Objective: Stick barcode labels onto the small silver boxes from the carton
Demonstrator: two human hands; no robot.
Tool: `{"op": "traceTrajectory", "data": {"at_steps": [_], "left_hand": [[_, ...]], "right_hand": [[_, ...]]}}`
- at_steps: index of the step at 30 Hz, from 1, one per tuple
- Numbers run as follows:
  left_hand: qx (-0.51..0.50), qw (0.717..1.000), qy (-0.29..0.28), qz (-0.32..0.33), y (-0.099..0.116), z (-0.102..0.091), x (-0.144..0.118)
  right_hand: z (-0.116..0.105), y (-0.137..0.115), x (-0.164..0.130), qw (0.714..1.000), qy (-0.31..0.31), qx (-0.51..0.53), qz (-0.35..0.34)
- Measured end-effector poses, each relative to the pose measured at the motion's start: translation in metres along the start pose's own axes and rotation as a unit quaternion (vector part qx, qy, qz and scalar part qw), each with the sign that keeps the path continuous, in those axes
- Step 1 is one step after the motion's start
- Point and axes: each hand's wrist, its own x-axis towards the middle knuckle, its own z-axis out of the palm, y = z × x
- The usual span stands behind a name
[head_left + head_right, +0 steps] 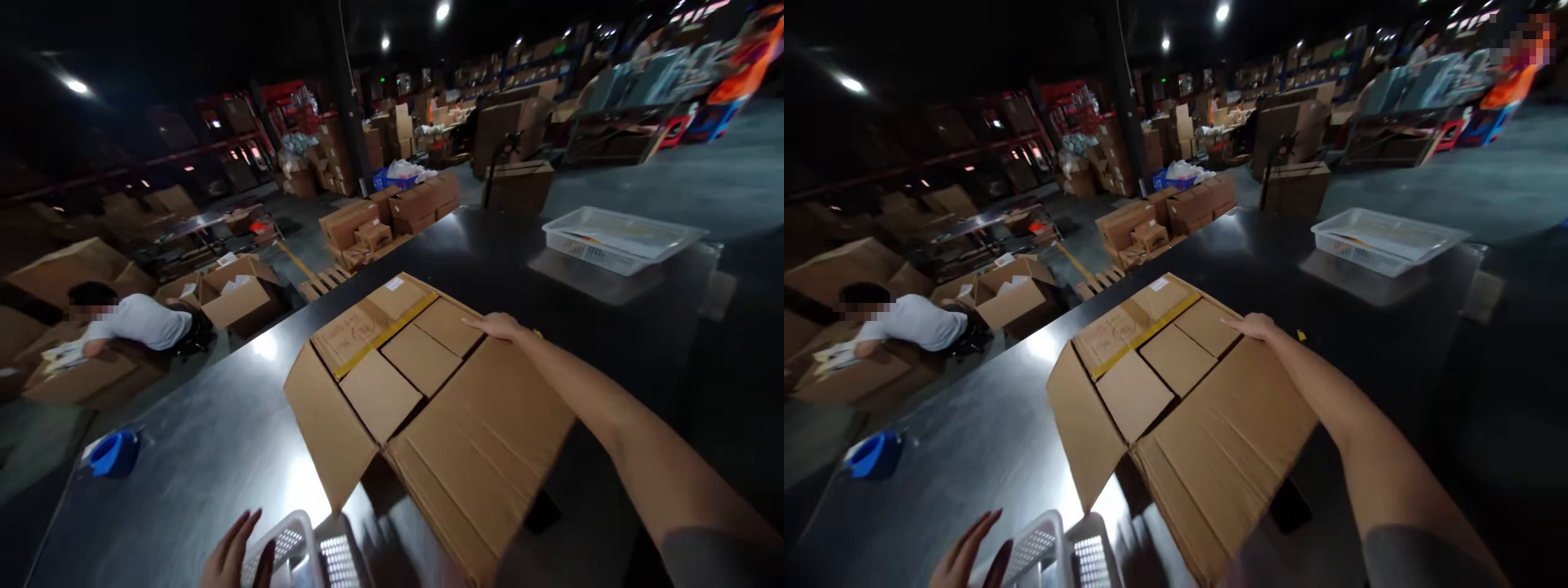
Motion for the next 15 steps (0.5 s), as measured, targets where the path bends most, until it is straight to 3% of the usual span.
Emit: {"op": "traceTrajectory", "data": {"at_steps": [3, 7, 11, 15], "left_hand": [[0.023, 0.995, -0.016, 0.091, 0.058, 0.019, 0.07], [0.065, 0.986, -0.063, 0.143, 0.122, 0.072, 0.159], [0.12, 0.977, -0.101, 0.146, 0.132, 0.113, 0.199], [0.09, 0.983, -0.082, 0.139, 0.115, 0.135, 0.194]], "right_hand": [[0.015, 0.009, 0.008, 1.0, -0.009, 0.0, 0.0], [0.019, 0.014, 0.01, 1.0, -0.003, -0.01, 0.004], [0.022, 0.017, 0.005, 1.0, 0.014, -0.026, 0.002], [0.024, 0.016, 0.001, 0.998, 0.024, -0.054, -0.006]]}}
